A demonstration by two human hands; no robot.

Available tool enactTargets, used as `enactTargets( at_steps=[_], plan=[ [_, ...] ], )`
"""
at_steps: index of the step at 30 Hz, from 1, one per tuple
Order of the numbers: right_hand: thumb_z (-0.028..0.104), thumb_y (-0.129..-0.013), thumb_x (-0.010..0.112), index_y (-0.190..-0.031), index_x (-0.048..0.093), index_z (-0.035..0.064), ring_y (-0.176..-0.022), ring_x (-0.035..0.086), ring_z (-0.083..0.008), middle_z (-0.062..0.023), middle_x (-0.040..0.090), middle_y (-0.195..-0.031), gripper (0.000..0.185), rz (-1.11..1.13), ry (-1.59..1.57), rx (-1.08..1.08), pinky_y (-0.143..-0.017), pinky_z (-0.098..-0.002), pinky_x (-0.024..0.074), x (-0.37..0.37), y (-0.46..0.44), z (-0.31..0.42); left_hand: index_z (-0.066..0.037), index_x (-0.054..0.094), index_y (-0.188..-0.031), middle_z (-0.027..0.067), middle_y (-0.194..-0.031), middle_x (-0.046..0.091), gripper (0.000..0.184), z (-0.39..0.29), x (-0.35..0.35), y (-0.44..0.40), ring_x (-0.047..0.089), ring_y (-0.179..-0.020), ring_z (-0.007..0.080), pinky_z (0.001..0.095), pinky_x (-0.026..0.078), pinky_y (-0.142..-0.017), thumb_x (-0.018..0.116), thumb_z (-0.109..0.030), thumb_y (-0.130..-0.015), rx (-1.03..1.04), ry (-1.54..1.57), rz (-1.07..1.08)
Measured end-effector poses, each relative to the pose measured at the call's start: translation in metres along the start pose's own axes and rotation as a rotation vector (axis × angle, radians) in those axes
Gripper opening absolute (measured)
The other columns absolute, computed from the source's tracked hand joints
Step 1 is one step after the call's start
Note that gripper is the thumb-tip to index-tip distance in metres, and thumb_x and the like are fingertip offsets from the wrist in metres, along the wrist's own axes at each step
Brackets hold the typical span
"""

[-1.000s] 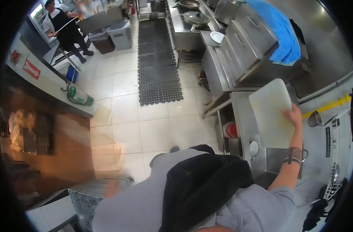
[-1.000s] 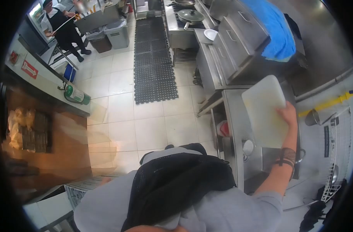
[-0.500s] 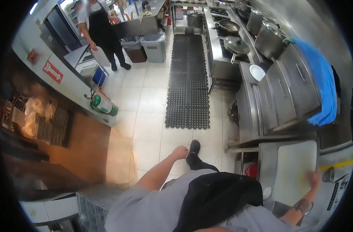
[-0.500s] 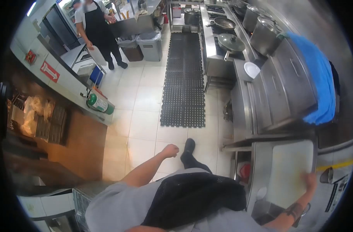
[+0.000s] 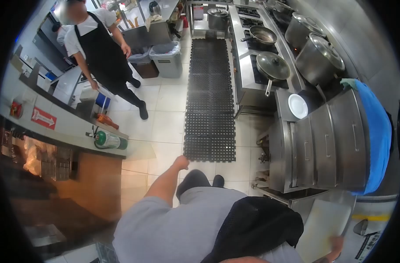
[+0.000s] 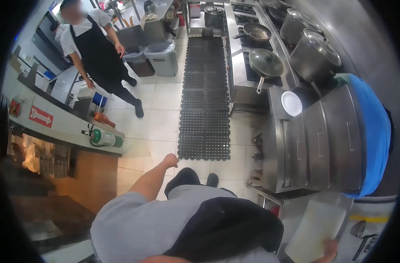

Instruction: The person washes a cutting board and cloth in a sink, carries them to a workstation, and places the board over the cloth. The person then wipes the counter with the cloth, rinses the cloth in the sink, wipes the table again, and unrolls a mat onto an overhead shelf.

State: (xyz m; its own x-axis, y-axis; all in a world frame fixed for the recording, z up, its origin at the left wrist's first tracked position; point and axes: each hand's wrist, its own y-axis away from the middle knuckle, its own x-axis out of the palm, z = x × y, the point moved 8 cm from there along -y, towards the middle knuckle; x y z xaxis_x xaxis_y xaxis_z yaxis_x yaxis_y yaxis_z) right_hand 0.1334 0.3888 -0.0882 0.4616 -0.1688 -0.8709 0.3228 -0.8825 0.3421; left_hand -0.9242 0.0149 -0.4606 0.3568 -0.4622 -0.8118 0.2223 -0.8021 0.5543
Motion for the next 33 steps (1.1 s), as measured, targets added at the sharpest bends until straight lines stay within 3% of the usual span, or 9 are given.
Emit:
enactTargets(
  at_steps=[4, 6, 9, 16, 17, 19, 24, 29, 33],
  plan=[
    [0.024, -0.084, 0.065, -0.083, 0.073, 0.0081, -0.079, 0.072, -0.0313, -0.0100, 0.073, -0.083, 0.018, 0.023, 0.241, -0.118, -0.070, -0.0465, 0.0547, -0.050, 0.017, 0.102, -0.013, 0.079, -0.092, 0.0127, -0.093, 0.074, 0.031, 0.057, 0.012, -0.044, 0.071, -0.092, 0.0331, 0.0424, 0.058, -0.081, 0.083, -0.034, -0.069, 0.004, -0.056, 0.109],
    [0.033, -0.079, 0.067, -0.081, 0.073, 0.0036, -0.073, 0.070, -0.0359, -0.0173, 0.071, -0.075, 0.030, -0.140, -0.275, 0.527, -0.068, -0.0487, 0.0537, -0.103, 0.025, 0.132, -0.013, 0.079, -0.092, 0.0129, -0.094, 0.074, 0.028, 0.089, 0.012, -0.073, 0.071, -0.092, 0.0330, 0.0421, 0.058, -0.081, 0.080, -0.033, -0.072, -0.017, -0.008, 0.164],
    [0.027, -0.078, 0.070, -0.090, 0.073, 0.0005, -0.081, 0.072, -0.0361, -0.0209, 0.072, -0.083, 0.029, 0.093, 0.024, 0.377, -0.071, -0.0482, 0.0543, -0.079, 0.019, 0.163, -0.014, 0.079, -0.091, 0.0136, -0.094, 0.074, 0.023, 0.122, -0.030, -0.123, 0.071, -0.091, 0.0336, 0.0423, 0.058, -0.082, 0.077, -0.029, -0.075, 0.042, 0.000, 0.163],
    [0.025, -0.077, 0.072, -0.093, 0.073, 0.0007, -0.083, 0.071, -0.0368, -0.0215, 0.072, -0.085, 0.029, 0.198, -0.163, 0.590, -0.073, -0.0480, 0.0545, -0.190, -0.020, 0.362, -0.008, 0.079, -0.089, 0.0147, -0.091, 0.074, 0.025, 0.241, -0.166, -0.257, 0.071, -0.089, 0.0339, 0.0436, 0.058, -0.081, 0.075, -0.028, -0.075, 0.124, 0.108, 0.044],
    [0.024, -0.076, 0.072, -0.093, 0.073, 0.0007, -0.084, 0.071, -0.0368, -0.0216, 0.072, -0.085, 0.029, 0.216, -0.180, 0.588, -0.074, -0.0480, 0.0545, -0.198, -0.031, 0.386, -0.008, 0.079, -0.089, 0.0146, -0.089, 0.074, 0.024, 0.268, -0.190, -0.272, 0.072, -0.088, 0.0339, 0.0434, 0.058, -0.081, 0.075, -0.027, -0.075, 0.035, 0.259, 0.029],
    [0.024, -0.076, 0.072, -0.094, 0.073, 0.0008, -0.084, 0.071, -0.0370, -0.0218, 0.072, -0.086, 0.029, 0.249, -0.207, 0.563, -0.074, -0.0480, 0.0546, -0.214, -0.060, 0.432, -0.009, 0.079, -0.087, 0.0154, -0.089, 0.074, 0.022, 0.301, -0.221, -0.305, 0.071, -0.087, 0.0344, 0.0419, 0.058, -0.080, 0.076, -0.025, -0.073, 0.178, -0.008, -0.024],
    [0.022, -0.075, 0.073, -0.096, 0.073, 0.0010, -0.086, 0.071, -0.0375, -0.0222, 0.072, -0.087, 0.030, 0.303, -0.327, 0.421, -0.076, -0.0478, 0.0547, -0.230, -0.192, 0.556, 0.000, 0.076, -0.084, 0.0236, -0.094, 0.072, 0.025, 0.419, -0.270, -0.376, 0.070, -0.090, 0.0389, 0.0438, 0.057, -0.082, 0.072, -0.022, -0.073, -0.189, 0.368, -0.055],
    [0.021, -0.074, 0.074, -0.098, 0.073, 0.0011, -0.088, 0.071, -0.0379, -0.0227, 0.072, -0.088, 0.030, 0.341, -0.492, 0.231, -0.077, -0.0477, 0.0548, -0.231, -0.354, 0.716, 0.002, 0.075, -0.084, 0.0268, -0.093, 0.070, 0.028, 0.447, -0.323, -0.413, 0.069, -0.091, 0.0412, 0.0449, 0.056, -0.083, 0.067, -0.023, -0.074, -0.071, 0.351, -0.144],
    [0.019, -0.074, 0.075, -0.099, 0.073, 0.0013, -0.089, 0.071, -0.0383, -0.0230, 0.072, -0.090, 0.031, 0.373, -0.601, 0.041, -0.078, -0.0476, 0.0549, -0.239, -0.482, 0.852, 0.003, 0.075, -0.084, 0.0273, -0.094, 0.071, 0.033, 0.466, -0.364, -0.390, 0.068, -0.091, 0.0421, 0.0467, 0.054, -0.086, 0.061, -0.026, -0.078, -0.102, 0.605, -0.015]
  ],
)
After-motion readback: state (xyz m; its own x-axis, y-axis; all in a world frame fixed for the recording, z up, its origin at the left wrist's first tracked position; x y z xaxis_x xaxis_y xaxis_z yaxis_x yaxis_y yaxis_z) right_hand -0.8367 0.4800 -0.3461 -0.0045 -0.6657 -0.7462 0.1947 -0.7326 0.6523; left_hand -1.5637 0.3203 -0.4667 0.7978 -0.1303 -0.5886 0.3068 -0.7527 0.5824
